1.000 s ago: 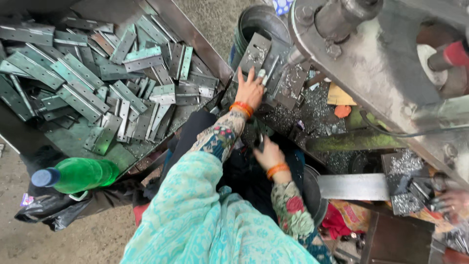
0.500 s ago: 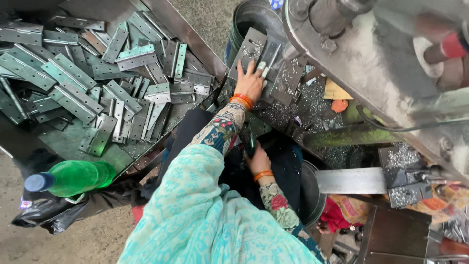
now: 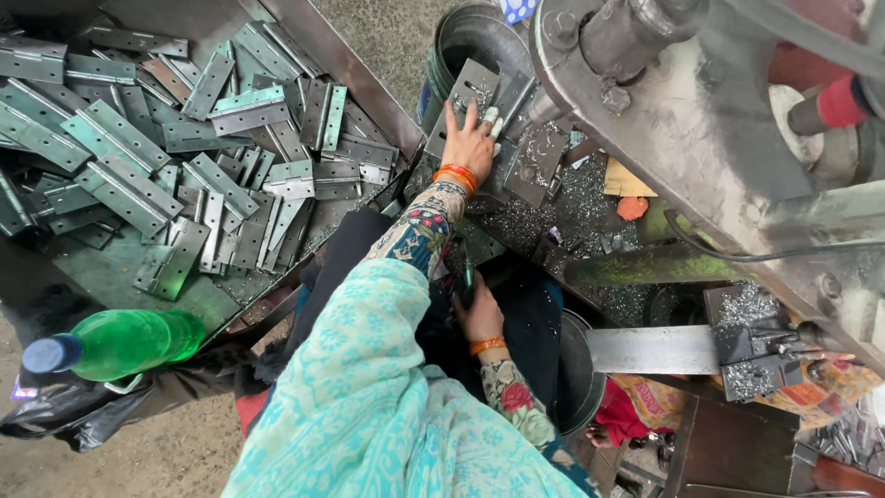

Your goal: The person repeatedly places metal brackets into a press machine, activates the press, and removes the processed pieces. They occasionally rearrange the pile of brackets in a metal bin to access more items.

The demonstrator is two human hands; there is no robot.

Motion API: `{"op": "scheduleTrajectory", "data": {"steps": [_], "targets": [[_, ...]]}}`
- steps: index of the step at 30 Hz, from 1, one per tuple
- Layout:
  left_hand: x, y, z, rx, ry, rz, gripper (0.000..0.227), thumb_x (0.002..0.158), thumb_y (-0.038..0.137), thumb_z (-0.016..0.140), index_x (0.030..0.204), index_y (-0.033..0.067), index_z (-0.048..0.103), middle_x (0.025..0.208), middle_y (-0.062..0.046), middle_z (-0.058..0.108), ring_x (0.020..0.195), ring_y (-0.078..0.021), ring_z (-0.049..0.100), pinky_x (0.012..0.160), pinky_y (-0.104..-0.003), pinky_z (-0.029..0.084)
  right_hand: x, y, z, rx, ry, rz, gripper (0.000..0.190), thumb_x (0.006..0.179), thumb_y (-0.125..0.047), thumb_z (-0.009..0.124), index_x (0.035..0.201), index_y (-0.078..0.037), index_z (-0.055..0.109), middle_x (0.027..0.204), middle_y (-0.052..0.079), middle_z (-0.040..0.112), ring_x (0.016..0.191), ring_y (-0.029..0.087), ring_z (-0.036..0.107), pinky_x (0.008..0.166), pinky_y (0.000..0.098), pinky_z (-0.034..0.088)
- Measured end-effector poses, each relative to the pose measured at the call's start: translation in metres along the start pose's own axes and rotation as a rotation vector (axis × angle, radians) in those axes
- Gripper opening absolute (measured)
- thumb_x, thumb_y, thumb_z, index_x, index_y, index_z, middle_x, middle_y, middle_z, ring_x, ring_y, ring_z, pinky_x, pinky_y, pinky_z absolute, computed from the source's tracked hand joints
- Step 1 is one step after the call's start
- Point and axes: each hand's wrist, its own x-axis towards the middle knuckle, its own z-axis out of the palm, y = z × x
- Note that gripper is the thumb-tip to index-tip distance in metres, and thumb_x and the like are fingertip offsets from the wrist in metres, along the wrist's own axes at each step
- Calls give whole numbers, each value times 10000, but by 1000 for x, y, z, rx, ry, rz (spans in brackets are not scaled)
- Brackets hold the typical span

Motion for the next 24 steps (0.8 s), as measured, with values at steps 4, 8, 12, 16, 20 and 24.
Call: {"op": "scheduleTrajectory", "data": {"steps": [4,8,12,16,20,24], "targets": [[-6,0,-5,92,-304,38,345,970,270,515,1203,174,750,1496,-28,538,1531,-393,195,1115,-813,39,-10,16,30,41,-71,61,720,846,-401,737,1463,-148,465,1096,214,736,995,448,695,839,547,566],[4,-1,-20,102,-232,36,360,993,313,505,1213,162,746,1490,-52,541,1515,-391,215,1124,-811,46,19,10,-2,-31,-154,92,748,832,-413,738,1464,-136,450,1103,253,713,1006,473,680,859,555,560],[-13,6,-26,170,-271,60,341,976,303,520,1176,172,763,1491,-67,545,1510,-385,240,1133,-808,58,40,-9,-52,-126,-249,70,596,856,-432,704,1328,-94,568,1092,280,718,1027,473,687,903,540,564],[-66,9,-31,196,-154,125,354,930,288,543,1161,147,770,1431,-87,586,1479,-390,308,1138,-787,102,51,-28,-80,-159,-285,31,541,838,-419,697,1238,-66,612,1103,284,707,1039,475,676,914,547,552],[-126,-1,-34,141,-41,219,332,943,272,550,1123,102,772,1343,-91,634,1446,-398,368,1172,-752,155,46,-39,-86,-163,-298,32,567,836,-428,705,1253,-57,604,1105,277,713,1047,471,682,931,542,549],[-132,-5,-32,168,145,246,322,908,266,557,1083,101,771,1287,-85,662,1403,-372,410,1173,-692,214,42,-45,-91,-173,-280,10,604,839,-459,706,1286,-67,598,1128,264,709,1065,464,677,930,538,548]]}}
